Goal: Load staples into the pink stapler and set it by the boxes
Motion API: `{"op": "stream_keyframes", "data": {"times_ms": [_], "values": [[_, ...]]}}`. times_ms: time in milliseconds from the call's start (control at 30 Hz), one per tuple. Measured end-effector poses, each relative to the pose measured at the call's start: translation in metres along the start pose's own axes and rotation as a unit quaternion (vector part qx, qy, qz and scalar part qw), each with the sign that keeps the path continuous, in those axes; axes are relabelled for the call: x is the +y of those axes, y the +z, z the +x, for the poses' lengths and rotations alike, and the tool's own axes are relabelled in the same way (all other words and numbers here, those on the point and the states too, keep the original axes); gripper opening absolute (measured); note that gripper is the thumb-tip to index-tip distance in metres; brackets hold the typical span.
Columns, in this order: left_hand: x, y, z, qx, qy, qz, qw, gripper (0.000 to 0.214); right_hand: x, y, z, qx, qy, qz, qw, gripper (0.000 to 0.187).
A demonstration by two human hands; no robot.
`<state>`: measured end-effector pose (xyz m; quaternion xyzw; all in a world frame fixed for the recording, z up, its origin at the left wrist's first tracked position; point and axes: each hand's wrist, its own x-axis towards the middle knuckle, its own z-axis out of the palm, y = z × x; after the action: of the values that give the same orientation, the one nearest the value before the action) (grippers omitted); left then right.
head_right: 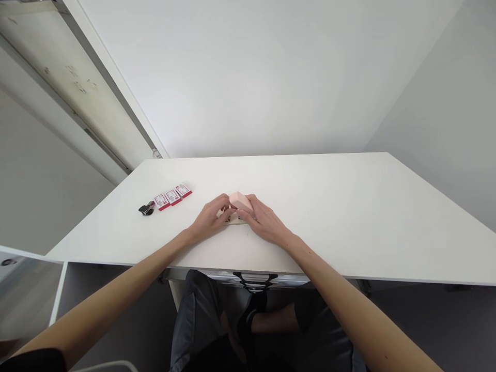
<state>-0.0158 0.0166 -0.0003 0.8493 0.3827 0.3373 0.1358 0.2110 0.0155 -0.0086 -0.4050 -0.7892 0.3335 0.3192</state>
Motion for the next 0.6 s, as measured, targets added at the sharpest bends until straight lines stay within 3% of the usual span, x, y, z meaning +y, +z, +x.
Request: {"op": "stream_keyframes", "data": {"times_ms": [100,233,433,600], "values": [[-0.001,-0.002,0.001,0.091,-0.089,-0.059,0.99,0.021,0.001,0.0,0.0,0.001,0.005,-0.009,1.0,0.039],[-0.007,-0.004,0.005,0.177,-0.186,-0.149,0.955,0.027,0.001,0.0,0.001,0.005,0.007,-0.022,1.0,0.039],[-0.023,-0.001,0.006,0.205,-0.259,-0.25,0.91,0.032,0.001,0.001,0.001,0.013,-0.011,-0.029,0.999,0.042],[-0.028,0.0,0.004,0.207,-0.28,-0.225,0.91,0.029,0.005,0.003,0.002,0.036,-0.02,-0.046,0.998,0.043]]}}
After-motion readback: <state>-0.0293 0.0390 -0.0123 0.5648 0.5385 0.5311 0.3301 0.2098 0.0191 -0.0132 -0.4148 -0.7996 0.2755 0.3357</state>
